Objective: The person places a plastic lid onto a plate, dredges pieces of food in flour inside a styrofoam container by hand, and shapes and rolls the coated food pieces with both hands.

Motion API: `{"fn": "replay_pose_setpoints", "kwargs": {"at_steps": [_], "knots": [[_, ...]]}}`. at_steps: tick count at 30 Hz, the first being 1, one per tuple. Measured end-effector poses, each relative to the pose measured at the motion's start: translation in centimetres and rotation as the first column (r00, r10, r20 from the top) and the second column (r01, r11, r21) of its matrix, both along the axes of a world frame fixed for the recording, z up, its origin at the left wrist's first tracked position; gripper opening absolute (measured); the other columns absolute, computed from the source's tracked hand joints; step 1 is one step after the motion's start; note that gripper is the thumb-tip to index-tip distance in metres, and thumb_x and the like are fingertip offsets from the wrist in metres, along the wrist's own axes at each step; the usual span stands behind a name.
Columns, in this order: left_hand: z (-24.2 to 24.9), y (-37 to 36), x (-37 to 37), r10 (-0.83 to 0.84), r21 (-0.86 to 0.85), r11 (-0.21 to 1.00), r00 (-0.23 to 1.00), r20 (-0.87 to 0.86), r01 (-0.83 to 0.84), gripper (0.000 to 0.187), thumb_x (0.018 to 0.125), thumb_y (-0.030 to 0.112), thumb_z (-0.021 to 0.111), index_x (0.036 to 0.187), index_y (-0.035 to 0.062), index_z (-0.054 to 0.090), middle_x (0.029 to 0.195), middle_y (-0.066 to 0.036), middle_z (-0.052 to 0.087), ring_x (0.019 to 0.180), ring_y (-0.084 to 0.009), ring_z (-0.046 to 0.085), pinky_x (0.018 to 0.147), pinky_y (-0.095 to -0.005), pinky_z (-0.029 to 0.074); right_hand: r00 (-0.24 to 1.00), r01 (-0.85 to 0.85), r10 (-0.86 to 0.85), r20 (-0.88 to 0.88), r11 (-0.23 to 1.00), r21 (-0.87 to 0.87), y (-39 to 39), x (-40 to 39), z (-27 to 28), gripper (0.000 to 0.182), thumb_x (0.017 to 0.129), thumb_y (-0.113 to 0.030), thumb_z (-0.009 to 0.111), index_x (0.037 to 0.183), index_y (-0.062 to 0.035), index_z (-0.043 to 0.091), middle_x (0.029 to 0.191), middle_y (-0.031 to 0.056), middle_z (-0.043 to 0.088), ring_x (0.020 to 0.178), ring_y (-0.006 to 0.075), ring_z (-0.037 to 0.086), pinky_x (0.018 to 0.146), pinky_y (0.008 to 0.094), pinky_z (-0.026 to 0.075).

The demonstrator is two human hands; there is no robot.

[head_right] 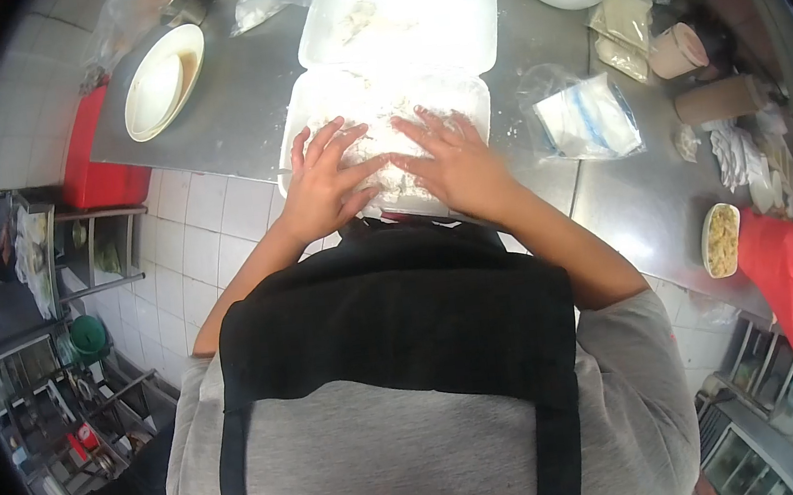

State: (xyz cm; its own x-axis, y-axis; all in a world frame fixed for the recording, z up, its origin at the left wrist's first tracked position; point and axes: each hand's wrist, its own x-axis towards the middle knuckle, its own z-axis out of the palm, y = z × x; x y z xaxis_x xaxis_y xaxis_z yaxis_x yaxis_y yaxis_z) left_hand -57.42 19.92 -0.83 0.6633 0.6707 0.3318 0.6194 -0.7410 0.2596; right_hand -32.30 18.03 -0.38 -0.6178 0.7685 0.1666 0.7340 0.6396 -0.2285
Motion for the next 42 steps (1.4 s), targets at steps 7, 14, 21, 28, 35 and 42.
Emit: {"fn": "replay_pose_setpoints", "kwargs": {"at_steps": [7,14,21,28,35,42], "knots": [[0.0,-0.4,-1.7,0.022,-0.030,0.999,1.000,0.010,-0.022,0.044,0.078,0.030,0.076,0.120,0.0310,0.067,0.144,-0.006,0.045,0.140,-0.0343,0.031,0.111,-0.0604,0.019,1.000,-0.005,0.005,0.031,1.000,-0.015,-0.6,-0.4,-0.4,0.041,0.084,-0.020,0.068,0.124,-0.0191,0.063,0.153,0.0070,0.035,0.142,0.0336,0.031,0.112,0.0571,0.027],[0.1,-1.8,-1.1,-0.061,-0.123,0.991,0.997,-0.044,0.055,0.043,0.078,0.037,0.075,0.119,0.0262,0.068,0.148,-0.007,0.042,0.143,-0.0352,0.025,0.113,-0.0600,0.018,0.999,-0.033,0.033,-0.006,0.999,-0.022,-1.1,0.5,0.1,0.035,0.082,-0.018,0.069,0.117,-0.0173,0.067,0.153,0.0070,0.037,0.142,0.0336,0.031,0.112,0.0582,0.025],[-0.8,-2.6,-3.6,0.078,-0.050,0.996,0.997,-0.027,-0.079,0.044,0.076,0.037,0.077,0.118,0.0240,0.067,0.146,-0.007,0.043,0.142,-0.0354,0.026,0.111,-0.0593,0.021,0.995,-0.078,0.076,-0.060,0.996,-0.031,-1.0,1.9,-0.4,0.027,0.079,-0.012,0.068,0.106,-0.0158,0.070,0.147,0.0062,0.043,0.136,0.0321,0.037,0.108,0.0528,0.031],[-1.9,-1.8,-0.4,0.435,-0.009,0.900,0.897,0.080,-0.436,0.070,0.065,0.040,0.084,0.124,0.0164,0.055,0.142,-0.011,0.041,0.141,-0.0370,0.025,0.107,-0.0637,0.022,0.978,-0.207,0.208,-0.003,0.976,0.069,0.5,0.7,0.4,0.025,0.074,-0.011,0.072,0.099,-0.0167,0.071,0.141,0.0052,0.048,0.131,0.0320,0.043,0.106,0.0527,0.032],[-2.6,-2.0,-0.4,0.521,-0.063,0.853,0.851,0.063,-0.518,0.076,0.064,0.038,0.084,0.128,0.0153,0.050,0.143,-0.012,0.039,0.142,-0.0380,0.024,0.106,-0.0673,0.020,0.954,-0.295,0.298,-0.026,0.952,0.086,1.7,-3.3,0.5,0.017,0.077,-0.021,0.073,0.094,-0.0172,0.072,0.146,0.0039,0.045,0.137,0.0271,0.038,0.109,0.0569,0.029],[-2.8,-1.4,-0.5,0.597,-0.129,0.800,0.797,0.089,-0.585,0.072,0.071,0.038,0.078,0.131,0.0147,0.045,0.144,-0.016,0.035,0.143,-0.0409,0.018,0.106,-0.0699,0.016,0.953,-0.304,0.304,-0.006,0.952,0.044,2.4,-4.0,0.0,0.014,0.076,-0.024,0.074,0.089,-0.0187,0.073,0.149,0.0031,0.042,0.141,0.0285,0.033,0.110,0.0603,0.026]]}}
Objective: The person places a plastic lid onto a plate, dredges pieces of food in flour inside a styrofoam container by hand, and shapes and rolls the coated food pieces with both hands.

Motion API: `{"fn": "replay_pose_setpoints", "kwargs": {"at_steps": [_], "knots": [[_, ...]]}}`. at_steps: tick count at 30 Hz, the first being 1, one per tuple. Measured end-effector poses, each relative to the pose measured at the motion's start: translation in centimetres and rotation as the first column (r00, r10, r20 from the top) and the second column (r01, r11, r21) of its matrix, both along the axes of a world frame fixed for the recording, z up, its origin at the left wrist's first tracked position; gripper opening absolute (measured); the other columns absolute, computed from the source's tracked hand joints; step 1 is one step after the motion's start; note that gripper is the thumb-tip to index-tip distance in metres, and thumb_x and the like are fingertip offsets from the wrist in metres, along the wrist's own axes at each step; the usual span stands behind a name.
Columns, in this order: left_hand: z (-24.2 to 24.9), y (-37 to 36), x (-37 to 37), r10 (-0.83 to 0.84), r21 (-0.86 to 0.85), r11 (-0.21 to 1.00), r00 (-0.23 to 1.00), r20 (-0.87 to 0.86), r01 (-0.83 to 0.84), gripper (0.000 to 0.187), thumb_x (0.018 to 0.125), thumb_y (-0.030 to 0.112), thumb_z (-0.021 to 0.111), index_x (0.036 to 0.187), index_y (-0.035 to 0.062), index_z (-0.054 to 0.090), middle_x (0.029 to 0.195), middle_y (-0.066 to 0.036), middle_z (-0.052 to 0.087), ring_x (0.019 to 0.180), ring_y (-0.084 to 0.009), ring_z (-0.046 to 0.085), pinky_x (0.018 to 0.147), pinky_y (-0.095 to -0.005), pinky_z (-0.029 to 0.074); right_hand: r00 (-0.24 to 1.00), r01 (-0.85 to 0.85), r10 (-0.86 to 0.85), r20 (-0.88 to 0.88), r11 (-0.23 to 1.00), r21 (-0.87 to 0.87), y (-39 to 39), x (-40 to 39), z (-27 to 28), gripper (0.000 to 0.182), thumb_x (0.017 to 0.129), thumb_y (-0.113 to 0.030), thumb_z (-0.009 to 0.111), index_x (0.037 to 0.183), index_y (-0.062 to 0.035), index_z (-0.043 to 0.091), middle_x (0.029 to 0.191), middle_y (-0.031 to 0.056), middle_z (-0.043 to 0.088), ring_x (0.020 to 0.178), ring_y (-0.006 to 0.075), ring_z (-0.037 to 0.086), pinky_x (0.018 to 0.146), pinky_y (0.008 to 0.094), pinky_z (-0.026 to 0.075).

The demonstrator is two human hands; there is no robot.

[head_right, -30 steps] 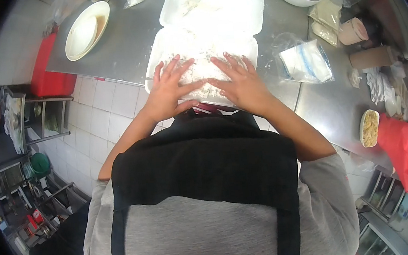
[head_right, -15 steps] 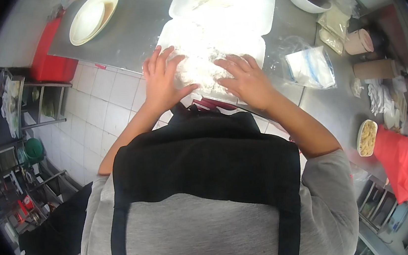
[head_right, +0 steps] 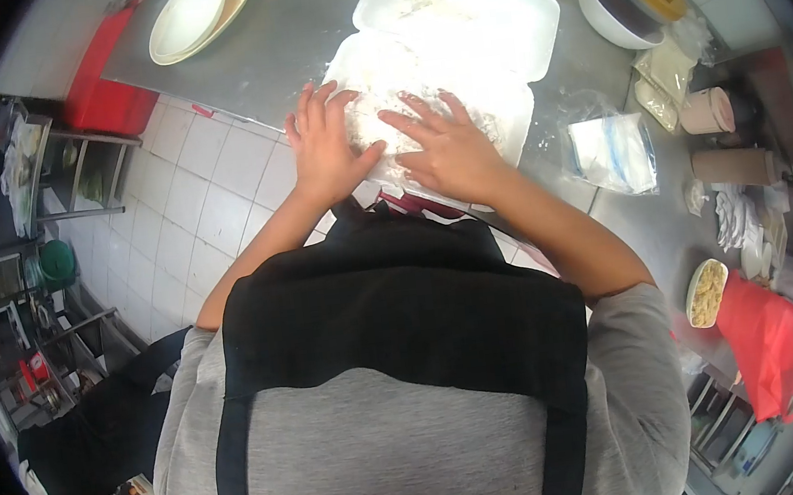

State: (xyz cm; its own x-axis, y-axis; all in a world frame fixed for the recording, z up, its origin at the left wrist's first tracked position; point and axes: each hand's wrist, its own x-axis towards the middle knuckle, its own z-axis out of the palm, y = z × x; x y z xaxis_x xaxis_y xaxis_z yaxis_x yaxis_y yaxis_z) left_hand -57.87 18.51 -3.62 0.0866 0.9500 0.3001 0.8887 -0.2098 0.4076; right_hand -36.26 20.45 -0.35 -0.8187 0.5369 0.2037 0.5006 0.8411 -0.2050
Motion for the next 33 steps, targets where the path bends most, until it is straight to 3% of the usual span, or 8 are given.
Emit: {"fn": "replay_pose_setpoints", "kwargs": {"at_steps": [4,7,11,14,17,23,29,33], "knots": [[-0.2,-0.2,-0.1,0.025,-0.035,0.999,0.999,0.025,-0.024,0.075,0.071,0.037,0.079,0.133,0.0162,0.043,0.146,-0.013,0.033,0.143,-0.0412,0.017,0.107,-0.0677,0.016,0.999,-0.015,0.014,-0.031,1.000,-0.022,0.0,-0.2,0.0,0.014,0.075,-0.024,0.074,0.088,-0.0191,0.074,0.150,0.0032,0.041,0.141,0.0288,0.033,0.110,0.0602,0.026],[-0.3,-0.3,0.1,0.033,-0.051,0.998,0.998,0.050,-0.030,0.073,0.072,0.036,0.078,0.133,0.0150,0.043,0.146,-0.016,0.032,0.143,-0.0426,0.015,0.107,-0.0698,0.014,0.997,0.001,0.001,0.077,0.999,-0.035,0.0,-0.6,0.7,0.018,0.075,-0.024,0.074,0.093,-0.0207,0.075,0.150,0.0027,0.042,0.141,0.0284,0.033,0.111,0.0587,0.025],[-0.8,-1.1,-0.9,-0.058,0.045,0.998,0.988,0.143,0.052,0.066,0.074,0.035,0.077,0.130,0.0152,0.047,0.143,-0.014,0.037,0.142,-0.0423,0.019,0.107,-0.0699,0.015,0.997,0.039,-0.038,-0.065,0.999,0.007,0.8,-1.0,0.4,0.019,0.078,-0.022,0.072,0.097,-0.0207,0.075,0.149,0.0024,0.043,0.140,0.0284,0.034,0.112,0.0568,0.024],[-1.7,-2.3,-2.3,-0.152,0.190,0.973,0.983,0.102,0.131,0.053,0.076,0.035,0.075,0.122,0.0170,0.056,0.139,-0.010,0.043,0.140,-0.0388,0.027,0.107,-0.0681,0.017,0.997,0.018,-0.014,-0.077,0.999,0.044,1.9,-1.9,0.4,0.019,0.081,-0.022,0.071,0.099,-0.0206,0.075,0.147,0.0022,0.044,0.140,0.0286,0.034,0.112,0.0561,0.024],[-2.3,-3.1,-3.1,-0.149,0.217,0.967,0.988,0.045,0.136,0.043,0.077,0.036,0.075,0.116,0.0219,0.065,0.137,-0.006,0.049,0.138,-0.0355,0.032,0.107,-0.0639,0.018,0.996,0.007,-0.002,-0.093,0.999,0.053,2.8,-2.3,0.1,0.022,0.080,-0.021,0.072,0.101,-0.0215,0.074,0.147,0.0023,0.044,0.140,0.0298,0.034,0.112,0.0564,0.025],[-2.8,-3.9,-3.9,-0.158,0.222,0.961,0.986,-0.058,0.167,0.043,0.077,0.041,0.074,0.118,0.0297,0.068,0.140,-0.004,0.048,0.137,-0.0321,0.034,0.107,-0.0639,0.019,0.995,0.009,-0.007,-0.098,1.000,0.026,4.5,-5.2,0.1,0.027,0.077,-0.021,0.074,0.104,-0.0233,0.074,0.148,0.0024,0.043,0.141,0.0314,0.032,0.111,0.0574,0.025],[-2.8,-4.3,-4.8,-0.206,0.262,0.944,0.979,-0.015,0.202,0.043,0.077,0.039,0.074,0.118,0.0270,0.067,0.137,-0.005,0.051,0.136,-0.0318,0.036,0.108,-0.0613,0.020,0.995,-0.096,0.094,-0.042,0.994,-0.046,3.6,-4.3,1.0,0.022,0.078,-0.021,0.074,0.100,-0.0237,0.075,0.148,0.0029,0.043,0.142,0.0304,0.031,0.112,0.0583,0.023],[-3.3,-2.2,-5.9,-0.073,0.227,0.972,0.996,0.059,0.058,0.049,0.075,0.035,0.076,0.120,0.0216,0.063,0.133,-0.004,0.051,0.133,-0.0313,0.038,0.106,-0.0615,0.023,0.994,-0.102,0.100,-0.047,0.994,-0.032,2.6,-4.2,0.9,0.023,0.077,-0.022,0.075,0.099,-0.0235,0.075,0.150,0.0030,0.042,0.143,0.0306,0.031,0.112,0.0590,0.022]]}}
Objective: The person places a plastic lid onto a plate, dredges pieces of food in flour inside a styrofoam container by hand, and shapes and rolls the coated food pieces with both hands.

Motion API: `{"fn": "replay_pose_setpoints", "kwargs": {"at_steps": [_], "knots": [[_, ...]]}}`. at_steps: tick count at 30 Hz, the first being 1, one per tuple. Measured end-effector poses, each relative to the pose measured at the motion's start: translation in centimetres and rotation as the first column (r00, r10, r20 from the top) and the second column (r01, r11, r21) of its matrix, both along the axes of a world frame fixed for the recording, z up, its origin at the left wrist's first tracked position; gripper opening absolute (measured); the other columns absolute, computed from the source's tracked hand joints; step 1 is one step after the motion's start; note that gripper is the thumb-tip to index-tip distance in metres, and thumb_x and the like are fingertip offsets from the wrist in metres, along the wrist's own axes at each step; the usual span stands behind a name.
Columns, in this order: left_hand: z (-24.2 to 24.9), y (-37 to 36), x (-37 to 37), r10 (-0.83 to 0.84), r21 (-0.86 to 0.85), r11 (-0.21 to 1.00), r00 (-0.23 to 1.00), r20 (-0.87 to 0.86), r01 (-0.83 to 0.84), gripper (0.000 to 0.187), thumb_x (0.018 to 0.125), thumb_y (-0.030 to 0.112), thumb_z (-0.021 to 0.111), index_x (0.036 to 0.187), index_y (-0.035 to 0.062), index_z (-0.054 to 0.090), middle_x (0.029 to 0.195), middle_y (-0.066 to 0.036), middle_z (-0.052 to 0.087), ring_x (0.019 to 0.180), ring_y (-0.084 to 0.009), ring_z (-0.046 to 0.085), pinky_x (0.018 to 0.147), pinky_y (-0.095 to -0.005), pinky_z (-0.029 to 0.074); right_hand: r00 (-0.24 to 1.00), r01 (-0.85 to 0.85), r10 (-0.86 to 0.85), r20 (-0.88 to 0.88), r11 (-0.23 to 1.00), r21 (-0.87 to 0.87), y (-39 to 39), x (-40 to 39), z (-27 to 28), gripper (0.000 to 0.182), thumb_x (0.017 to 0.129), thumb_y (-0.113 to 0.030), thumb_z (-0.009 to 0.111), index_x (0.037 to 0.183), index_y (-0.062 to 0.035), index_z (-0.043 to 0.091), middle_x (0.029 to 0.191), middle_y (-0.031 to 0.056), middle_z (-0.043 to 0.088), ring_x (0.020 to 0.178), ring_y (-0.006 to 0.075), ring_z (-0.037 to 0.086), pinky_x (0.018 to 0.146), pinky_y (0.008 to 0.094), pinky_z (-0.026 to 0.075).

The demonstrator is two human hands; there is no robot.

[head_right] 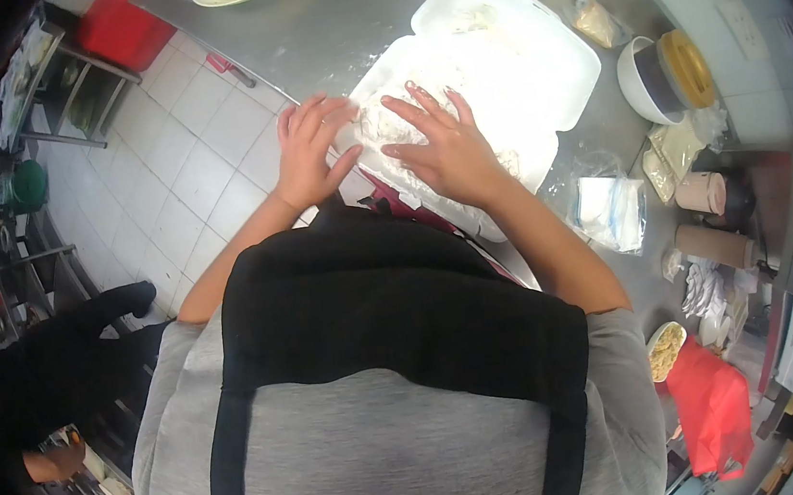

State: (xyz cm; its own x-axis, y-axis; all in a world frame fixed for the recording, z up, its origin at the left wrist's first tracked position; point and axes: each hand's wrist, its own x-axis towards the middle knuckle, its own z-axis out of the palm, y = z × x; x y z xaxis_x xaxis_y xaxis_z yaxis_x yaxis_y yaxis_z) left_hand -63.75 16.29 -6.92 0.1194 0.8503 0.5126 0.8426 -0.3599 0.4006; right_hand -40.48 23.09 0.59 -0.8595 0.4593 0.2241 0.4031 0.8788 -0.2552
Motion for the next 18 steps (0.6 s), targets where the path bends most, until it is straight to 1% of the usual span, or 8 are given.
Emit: {"fn": "replay_pose_setpoints", "kwargs": {"at_steps": [2,3,6,9,12,13,18], "knots": [[2.5,1.5,0.4,-0.020,-0.096,0.995,1.000,-0.015,0.018,0.052,0.073,0.032,0.077,0.121,0.0189,0.061,0.131,-0.005,0.051,0.132,-0.0319,0.039,0.106,-0.0611,0.024,1.000,0.013,-0.014,0.013,1.000,0.015,-0.3,-0.6,-0.1,0.023,0.076,-0.023,0.076,0.099,-0.0236,0.075,0.151,0.0029,0.040,0.143,0.0307,0.031,0.112,0.0595,0.022],[2.6,2.3,0.5,-0.026,-0.086,0.996,0.997,-0.075,0.019,0.056,0.068,0.034,0.080,0.119,0.0189,0.061,0.132,-0.006,0.051,0.132,-0.0316,0.039,0.105,-0.0623,0.026,0.999,0.022,-0.023,0.034,1.000,0.021,-0.4,-0.9,-0.2,0.024,0.075,-0.023,0.076,0.099,-0.0237,0.075,0.151,0.0029,0.040,0.143,0.0308,0.031,0.112,0.0598,0.022],[3.4,3.2,0.7,0.013,-0.161,0.986,0.989,-0.146,-0.036,0.057,0.065,0.034,0.082,0.117,0.0186,0.061,0.133,-0.008,0.049,0.134,-0.0314,0.036,0.106,-0.0646,0.025,0.997,0.043,-0.045,0.063,0.998,0.046,-0.4,-0.9,-0.4,0.024,0.074,-0.025,0.077,0.099,-0.0240,0.075,0.152,0.0027,0.038,0.143,0.0308,0.030,0.111,0.0610,0.022],[3.2,3.0,0.8,0.029,-0.222,0.972,0.982,-0.186,-0.071,0.062,0.062,0.036,0.084,0.117,0.0205,0.059,0.137,-0.006,0.046,0.136,-0.0309,0.033,0.108,-0.0640,0.020,0.997,0.038,-0.041,0.067,0.998,0.056,-0.4,-0.6,-0.4,0.025,0.074,-0.026,0.077,0.099,-0.0244,0.075,0.152,0.0025,0.038,0.143,0.0307,0.030,0.110,0.0619,0.023],[2.4,2.8,1.1,0.053,-0.219,0.972,0.989,-0.135,-0.082,0.060,0.064,0.036,0.084,0.116,0.0211,0.059,0.137,-0.006,0.046,0.137,-0.0319,0.032,0.108,-0.0653,0.019,0.999,-0.002,-0.002,0.054,0.998,0.070,-0.4,-0.9,-0.6,0.024,0.075,-0.026,0.077,0.098,-0.0247,0.075,0.152,0.0024,0.038,0.143,0.0307,0.030,0.110,0.0628,0.023],[2.3,2.8,1.2,0.059,-0.221,0.971,0.989,-0.137,-0.088,0.060,0.064,0.037,0.084,0.116,0.0210,0.059,0.137,-0.006,0.045,0.138,-0.0320,0.031,0.108,-0.0655,0.019,0.999,-0.019,0.016,0.047,0.997,0.077,-0.4,-1.0,-0.7,0.023,0.075,-0.026,0.076,0.098,-0.0247,0.075,0.152,0.0023,0.038,0.143,0.0307,0.030,0.110,0.0631,0.023],[2.4,2.7,1.1,0.072,-0.227,0.968,0.985,-0.157,-0.107,0.058,0.066,0.038,0.082,0.117,0.0208,0.060,0.139,-0.007,0.044,0.139,-0.0326,0.029,0.108,-0.0660,0.018,0.996,-0.005,-0.002,0.084,0.996,0.090,-0.1,-0.8,-0.4,0.020,0.077,-0.026,0.074,0.097,-0.0251,0.075,0.153,0.0025,0.037,0.143,0.0307,0.030,0.110,0.0634,0.023]]}}
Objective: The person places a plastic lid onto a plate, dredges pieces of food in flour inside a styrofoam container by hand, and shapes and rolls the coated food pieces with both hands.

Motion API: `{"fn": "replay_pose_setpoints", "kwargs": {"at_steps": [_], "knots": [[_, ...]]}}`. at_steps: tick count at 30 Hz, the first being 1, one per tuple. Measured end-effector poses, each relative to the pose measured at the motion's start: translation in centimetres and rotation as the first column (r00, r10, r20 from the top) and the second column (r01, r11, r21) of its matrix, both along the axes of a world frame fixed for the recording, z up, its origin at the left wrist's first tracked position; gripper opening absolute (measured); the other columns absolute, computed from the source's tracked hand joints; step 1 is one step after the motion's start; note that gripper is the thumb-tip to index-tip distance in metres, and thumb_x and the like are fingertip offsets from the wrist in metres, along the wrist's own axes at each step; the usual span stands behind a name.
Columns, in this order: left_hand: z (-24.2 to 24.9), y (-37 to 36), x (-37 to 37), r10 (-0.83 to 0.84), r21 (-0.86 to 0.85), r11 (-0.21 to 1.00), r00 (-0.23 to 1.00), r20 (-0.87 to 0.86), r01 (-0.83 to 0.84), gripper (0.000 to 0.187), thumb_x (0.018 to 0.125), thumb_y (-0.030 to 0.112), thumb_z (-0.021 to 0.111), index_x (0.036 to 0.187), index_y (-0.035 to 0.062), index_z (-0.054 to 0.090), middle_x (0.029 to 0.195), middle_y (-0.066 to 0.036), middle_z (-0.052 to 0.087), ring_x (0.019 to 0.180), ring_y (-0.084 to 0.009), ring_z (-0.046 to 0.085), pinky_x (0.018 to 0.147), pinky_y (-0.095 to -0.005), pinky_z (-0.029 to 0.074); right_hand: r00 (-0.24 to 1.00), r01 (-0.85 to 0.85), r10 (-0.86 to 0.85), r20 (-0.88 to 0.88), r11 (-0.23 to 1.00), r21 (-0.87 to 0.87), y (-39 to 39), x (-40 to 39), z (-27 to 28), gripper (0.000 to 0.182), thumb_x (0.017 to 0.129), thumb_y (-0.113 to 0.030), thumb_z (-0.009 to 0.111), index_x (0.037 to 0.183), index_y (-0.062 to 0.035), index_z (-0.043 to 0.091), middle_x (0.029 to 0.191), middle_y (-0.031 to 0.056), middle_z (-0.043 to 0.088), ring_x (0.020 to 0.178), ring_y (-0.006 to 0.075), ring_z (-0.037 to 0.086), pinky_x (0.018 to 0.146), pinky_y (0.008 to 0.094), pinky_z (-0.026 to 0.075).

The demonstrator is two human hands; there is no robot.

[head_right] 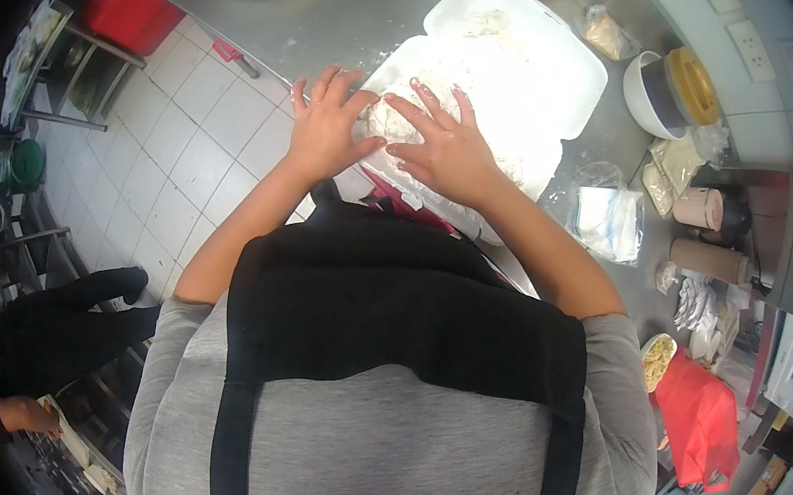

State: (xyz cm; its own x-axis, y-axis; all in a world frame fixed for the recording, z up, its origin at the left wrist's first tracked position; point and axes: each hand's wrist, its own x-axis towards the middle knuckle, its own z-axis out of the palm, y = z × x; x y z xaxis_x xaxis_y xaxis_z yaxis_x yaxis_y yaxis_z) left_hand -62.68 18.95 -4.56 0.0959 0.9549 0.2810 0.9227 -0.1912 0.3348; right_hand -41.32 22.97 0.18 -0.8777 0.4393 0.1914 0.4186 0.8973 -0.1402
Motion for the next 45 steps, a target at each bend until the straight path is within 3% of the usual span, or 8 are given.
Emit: {"fn": "replay_pose_setpoints", "kwargs": {"at_steps": [12,18,25,30,35,38,41,45], "knots": [[-0.1,1.3,-0.8,-0.080,0.076,0.994,0.997,-0.006,0.080,0.059,0.067,0.040,0.082,0.119,0.0240,0.060,0.141,-0.008,0.043,0.142,-0.0323,0.026,0.109,-0.0701,0.017,0.996,0.006,-0.012,0.085,0.997,0.073,0.7,0.8,0.7,0.012,0.081,-0.026,0.070,0.092,-0.0250,0.076,0.153,0.0022,0.037,0.143,0.0302,0.030,0.110,0.0643,0.023],[1.1,1.8,1.0,-0.050,-0.131,0.990,0.998,-0.022,0.047,0.069,0.062,0.045,0.085,0.123,0.0241,0.059,0.143,-0.008,0.041,0.144,-0.0323,0.022,0.110,-0.0699,0.015,0.993,-0.035,0.024,0.112,0.995,0.093,1.1,1.3,0.4,0.019,0.080,-0.025,0.070,0.098,-0.0265,0.075,0.152,0.0021,0.039,0.143,0.0317,0.030,0.110,0.0646,0.022],[0.6,1.7,0.9,-0.023,-0.144,0.989,1.000,0.003,0.023,0.073,0.061,0.046,0.085,0.125,0.0259,0.058,0.143,-0.008,0.041,0.144,-0.0336,0.021,0.110,-0.0702,0.015,0.992,-0.044,0.031,0.122,0.994,0.101,1.4,2.1,0.6,0.022,0.080,-0.025,0.071,0.101,-0.0283,0.074,0.152,0.0022,0.039,0.143,0.0329,0.030,0.109,0.0658,0.021],[0.7,1.8,1.1,-0.015,-0.119,0.993,1.000,-0.007,0.014,0.074,0.058,0.041,0.088,0.123,0.0266,0.058,0.141,-0.005,0.043,0.143,-0.0326,0.024,0.112,-0.0637,0.017,0.998,-0.033,0.031,0.061,0.999,0.033,1.1,2.0,1.4,0.032,0.081,-0.017,0.070,0.110,-0.0280,0.072,0.150,0.0029,0.041,0.140,0.0317,0.035,0.112,0.0583,0.024],[0.8,1.6,0.7,-0.259,0.187,0.956,0.953,0.158,0.228,0.049,0.065,0.032,0.085,0.107,0.0160,0.064,0.137,-0.007,0.048,0.137,-0.0343,0.033,0.107,-0.0562,0.028,0.909,0.280,-0.302,-0.287,0.953,-0.115,3.2,7.7,3.5,0.036,0.079,-0.003,0.070,0.112,-0.0157,0.070,0.121,0.0075,0.064,0.111,0.0295,0.060,0.093,0.0372,0.050],[1.3,1.6,2.3,-0.433,0.318,0.869,0.894,0.118,0.379,0.026,0.072,0.024,0.080,0.090,0.0120,0.066,0.129,-0.007,0.056,0.132,-0.0348,0.040,0.103,-0.0530,0.033,0.703,0.581,-0.675,-0.222,0.726,-0.368,3.2,13.2,3.3,0.021,0.080,-0.004,0.071,0.101,-0.0078,0.071,0.112,0.0106,0.067,0.100,0.0280,0.064,0.085,0.0351,0.053],[1.4,1.7,5.1,-0.596,0.323,0.770,0.801,0.059,0.550,0.029,0.073,0.028,0.079,0.096,0.0146,0.067,0.132,-0.007,0.054,0.134,-0.0328,0.039,0.105,-0.0549,0.032,0.652,0.616,-0.744,-0.149,0.634,-0.468,1.2,15.2,2.3,0.027,0.080,-0.008,0.072,0.107,-0.0070,0.069,0.114,0.0120,0.066,0.105,0.0294,0.062,0.089,0.0368,0.051],[3.1,0.6,9.1,-0.711,0.121,0.696,0.703,-0.015,0.708,0.049,0.072,0.040,0.078,0.115,0.0188,0.066,0.145,-0.006,0.043,0.142,-0.0292,0.029,0.111,-0.0611,0.021,0.828,0.478,-0.535,-0.167,0.830,-0.289,-0.6,14.8,0.8,0.040,0.082,-0.013,0.070,0.121,-0.0061,0.062,0.117,0.0158,0.064,0.113,0.0335,0.058,0.097,0.0419,0.046]]}}
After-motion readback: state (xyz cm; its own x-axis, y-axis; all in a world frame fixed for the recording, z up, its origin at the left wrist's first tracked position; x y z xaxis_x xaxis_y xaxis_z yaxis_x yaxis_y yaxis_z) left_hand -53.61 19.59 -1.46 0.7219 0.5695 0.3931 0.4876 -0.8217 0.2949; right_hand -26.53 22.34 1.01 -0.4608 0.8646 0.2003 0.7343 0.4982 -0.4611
